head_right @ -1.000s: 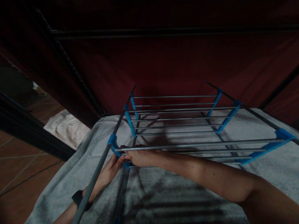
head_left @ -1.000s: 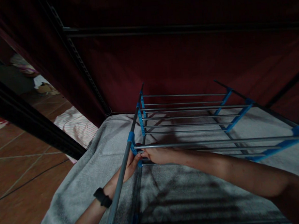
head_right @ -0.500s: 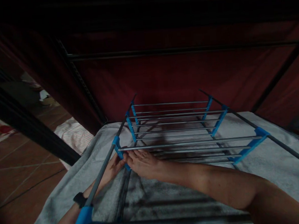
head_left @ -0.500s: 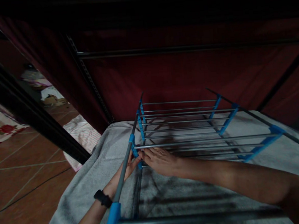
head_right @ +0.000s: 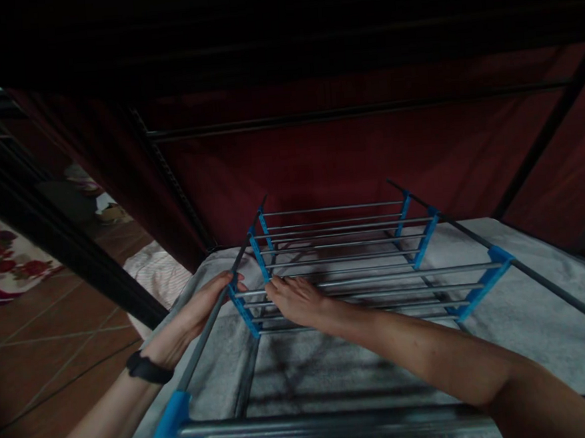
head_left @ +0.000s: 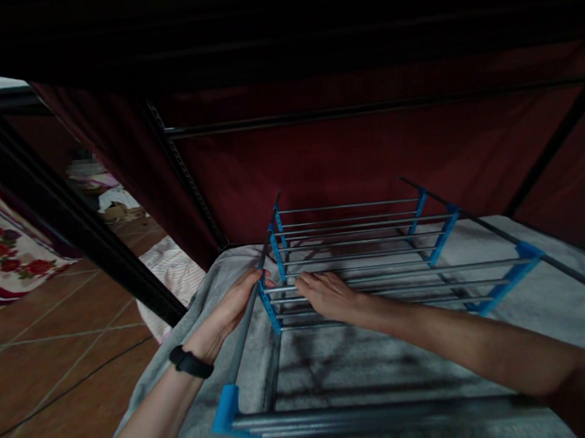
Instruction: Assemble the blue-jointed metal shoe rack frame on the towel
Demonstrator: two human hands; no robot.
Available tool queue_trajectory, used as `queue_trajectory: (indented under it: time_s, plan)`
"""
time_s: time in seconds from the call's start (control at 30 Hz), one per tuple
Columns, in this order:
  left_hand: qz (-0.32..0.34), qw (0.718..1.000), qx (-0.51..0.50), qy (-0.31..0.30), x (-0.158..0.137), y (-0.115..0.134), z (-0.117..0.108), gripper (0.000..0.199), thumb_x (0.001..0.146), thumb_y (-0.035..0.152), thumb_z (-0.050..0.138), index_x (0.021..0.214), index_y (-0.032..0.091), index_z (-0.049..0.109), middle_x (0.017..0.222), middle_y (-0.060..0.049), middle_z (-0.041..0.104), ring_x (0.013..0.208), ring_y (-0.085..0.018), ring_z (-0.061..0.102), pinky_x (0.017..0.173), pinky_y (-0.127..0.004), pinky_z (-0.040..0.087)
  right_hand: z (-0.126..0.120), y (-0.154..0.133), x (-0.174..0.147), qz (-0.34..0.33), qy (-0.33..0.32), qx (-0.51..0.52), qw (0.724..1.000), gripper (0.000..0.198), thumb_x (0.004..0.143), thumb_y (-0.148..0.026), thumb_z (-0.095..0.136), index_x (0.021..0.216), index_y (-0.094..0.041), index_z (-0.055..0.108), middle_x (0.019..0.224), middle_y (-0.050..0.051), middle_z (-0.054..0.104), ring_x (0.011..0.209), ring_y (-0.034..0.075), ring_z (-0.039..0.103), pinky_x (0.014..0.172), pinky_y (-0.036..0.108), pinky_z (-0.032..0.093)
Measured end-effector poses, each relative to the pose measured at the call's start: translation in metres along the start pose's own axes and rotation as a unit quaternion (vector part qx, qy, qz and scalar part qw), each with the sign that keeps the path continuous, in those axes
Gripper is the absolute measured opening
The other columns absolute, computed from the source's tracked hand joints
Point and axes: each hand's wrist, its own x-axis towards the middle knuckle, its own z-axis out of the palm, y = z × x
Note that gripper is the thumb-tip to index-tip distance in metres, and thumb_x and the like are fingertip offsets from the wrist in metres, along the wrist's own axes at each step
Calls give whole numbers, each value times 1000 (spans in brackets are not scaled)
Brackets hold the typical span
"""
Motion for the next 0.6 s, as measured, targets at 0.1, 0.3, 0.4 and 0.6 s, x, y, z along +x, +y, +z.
queue_trajectory:
  time_s: [0.1, 0.3, 0.4, 0.6]
  plan:
    - [-4, 999, 30, 20, 0, 4, 3, 21, 79, 37, 66, 84, 16, 63, 83, -2, 65, 75, -18, 58, 71, -27, 48, -3, 4, 3, 1, -5, 18, 1000, 24, 104, -24, 35, 112, -18, 56, 109, 9, 65, 89, 21, 65, 76, 32, 49]
    - [-88, 995, -25, 40, 1, 7, 8, 26, 73, 36, 68, 90, 17, 61, 76, -2, 64, 69, -19, 60, 63, -28, 50, -9, 9, 8, 2, -20, 31, 999, 27, 105, -28, 33, 115, -18, 56, 113, 9, 65, 91, 21, 66, 77, 32, 48]
    - [-82, 995, -11, 57, 3, 4, 9, 27, 73, 36, 67, 90, 16, 63, 76, -3, 65, 70, -20, 62, 65, -29, 51, -10, 9, 8, 2, -24, 28, 999, 29, 106, -28, 31, 115, -18, 56, 113, 8, 66, 92, 22, 66, 76, 32, 48]
    - [-64, 995, 8, 71, 1, 5, 13, 24, 75, 36, 65, 87, 16, 63, 72, -2, 65, 63, -18, 60, 59, -26, 48, -10, 9, 8, 10, -25, 31, 999, 31, 106, -31, 29, 114, -20, 56, 114, 7, 66, 90, 21, 67, 75, 30, 47]
